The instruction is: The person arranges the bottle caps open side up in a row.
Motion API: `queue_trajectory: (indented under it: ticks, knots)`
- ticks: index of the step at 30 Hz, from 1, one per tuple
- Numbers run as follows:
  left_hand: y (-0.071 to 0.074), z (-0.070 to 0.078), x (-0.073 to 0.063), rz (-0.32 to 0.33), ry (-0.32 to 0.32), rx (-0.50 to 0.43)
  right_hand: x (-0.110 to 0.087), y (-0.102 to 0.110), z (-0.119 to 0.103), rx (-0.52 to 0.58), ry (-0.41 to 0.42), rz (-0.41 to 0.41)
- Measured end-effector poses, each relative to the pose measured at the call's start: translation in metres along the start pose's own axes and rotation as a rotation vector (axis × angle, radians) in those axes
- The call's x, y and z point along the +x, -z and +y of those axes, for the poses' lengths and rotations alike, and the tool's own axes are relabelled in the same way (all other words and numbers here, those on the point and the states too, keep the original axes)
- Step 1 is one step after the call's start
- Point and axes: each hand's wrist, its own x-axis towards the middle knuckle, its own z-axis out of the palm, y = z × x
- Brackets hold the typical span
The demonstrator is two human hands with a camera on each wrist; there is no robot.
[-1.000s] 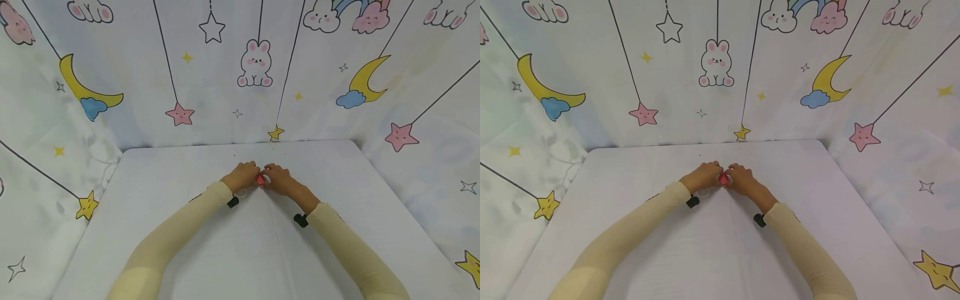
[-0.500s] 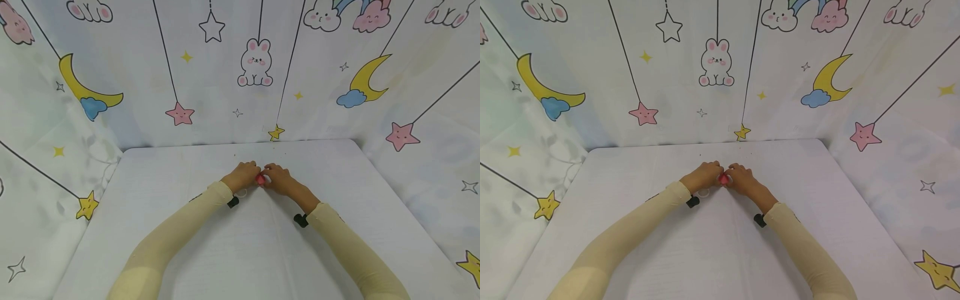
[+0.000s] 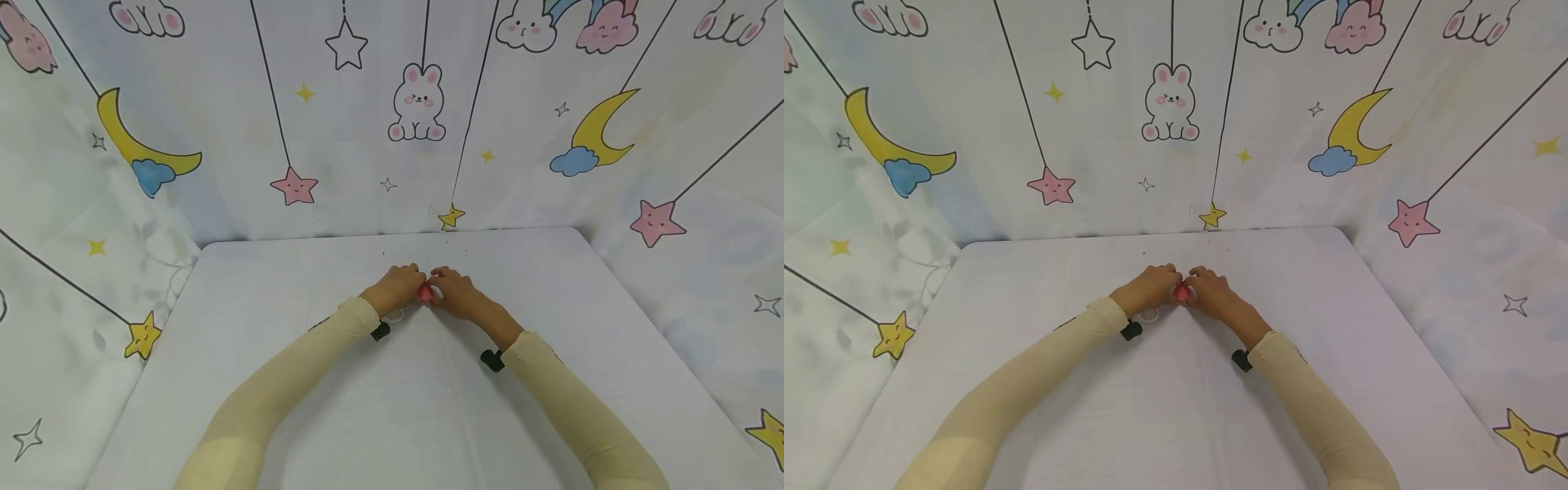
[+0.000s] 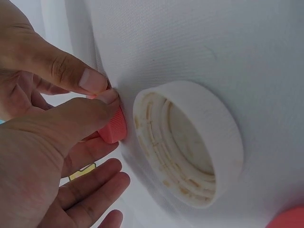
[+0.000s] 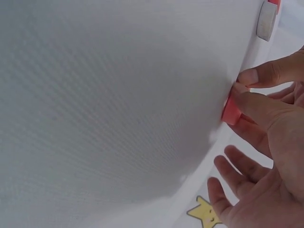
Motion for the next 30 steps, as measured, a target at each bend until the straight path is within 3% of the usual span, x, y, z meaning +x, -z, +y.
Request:
queue_trajectory:
  ticks: [9,17,23,30]
  knots:
    - [0.000,-0.009,-0.001,0.007,0.006,-0.028,0.002,0.004,0.002,0.014,0.014,0.009]
    - [0.004,-0.015,-0.006,0.012,0.030,-0.055,-0.002,0.015,-0.003,0.131,-0.032,0.097]
    - [0.006,-0.014,-0.009,0.087,0.059,-0.104,-0.003,0.018,-0.011,0.212,-0.058,0.186]
    - [0.006,-0.013,-0.015,0.201,0.067,-0.150,-0.006,0.021,-0.020,0.372,-0.191,0.147]
